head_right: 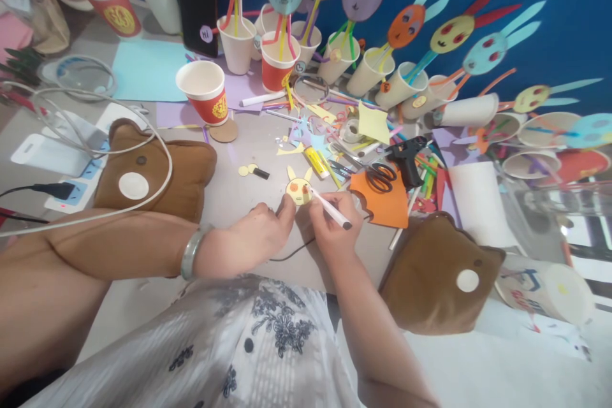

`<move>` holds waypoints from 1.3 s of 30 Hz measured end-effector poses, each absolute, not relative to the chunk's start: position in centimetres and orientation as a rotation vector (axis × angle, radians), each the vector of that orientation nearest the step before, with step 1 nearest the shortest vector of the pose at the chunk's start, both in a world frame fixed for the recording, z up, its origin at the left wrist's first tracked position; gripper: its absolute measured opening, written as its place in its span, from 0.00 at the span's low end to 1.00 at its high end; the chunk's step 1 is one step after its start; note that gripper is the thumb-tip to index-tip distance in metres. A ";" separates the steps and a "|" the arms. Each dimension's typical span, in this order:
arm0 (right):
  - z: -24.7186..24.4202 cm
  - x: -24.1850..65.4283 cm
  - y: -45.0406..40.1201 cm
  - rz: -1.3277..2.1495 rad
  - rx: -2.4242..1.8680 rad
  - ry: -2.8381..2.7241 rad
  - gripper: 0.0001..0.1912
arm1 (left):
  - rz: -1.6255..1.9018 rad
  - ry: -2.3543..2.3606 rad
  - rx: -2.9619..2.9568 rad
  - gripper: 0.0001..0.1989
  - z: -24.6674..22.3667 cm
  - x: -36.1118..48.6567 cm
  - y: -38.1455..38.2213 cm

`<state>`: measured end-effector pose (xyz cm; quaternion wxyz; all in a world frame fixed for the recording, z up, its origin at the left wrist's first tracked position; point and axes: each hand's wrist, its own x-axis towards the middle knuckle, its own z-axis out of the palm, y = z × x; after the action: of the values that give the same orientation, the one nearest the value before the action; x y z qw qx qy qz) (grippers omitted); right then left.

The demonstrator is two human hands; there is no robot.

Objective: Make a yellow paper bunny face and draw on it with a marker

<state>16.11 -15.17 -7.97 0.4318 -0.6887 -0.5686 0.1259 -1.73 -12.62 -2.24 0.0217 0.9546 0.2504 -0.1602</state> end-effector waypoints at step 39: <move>-8.4 16.4 -15.2 0.286 -1.751 -1.405 0.11 | -0.484 0.797 2.952 0.27 -1.8 -1.8 -12.6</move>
<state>16.43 -15.18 -8.36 0.4255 -0.7002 -0.5618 0.1144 -1.79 -12.58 -1.78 0.0230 0.9533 0.2575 -0.1564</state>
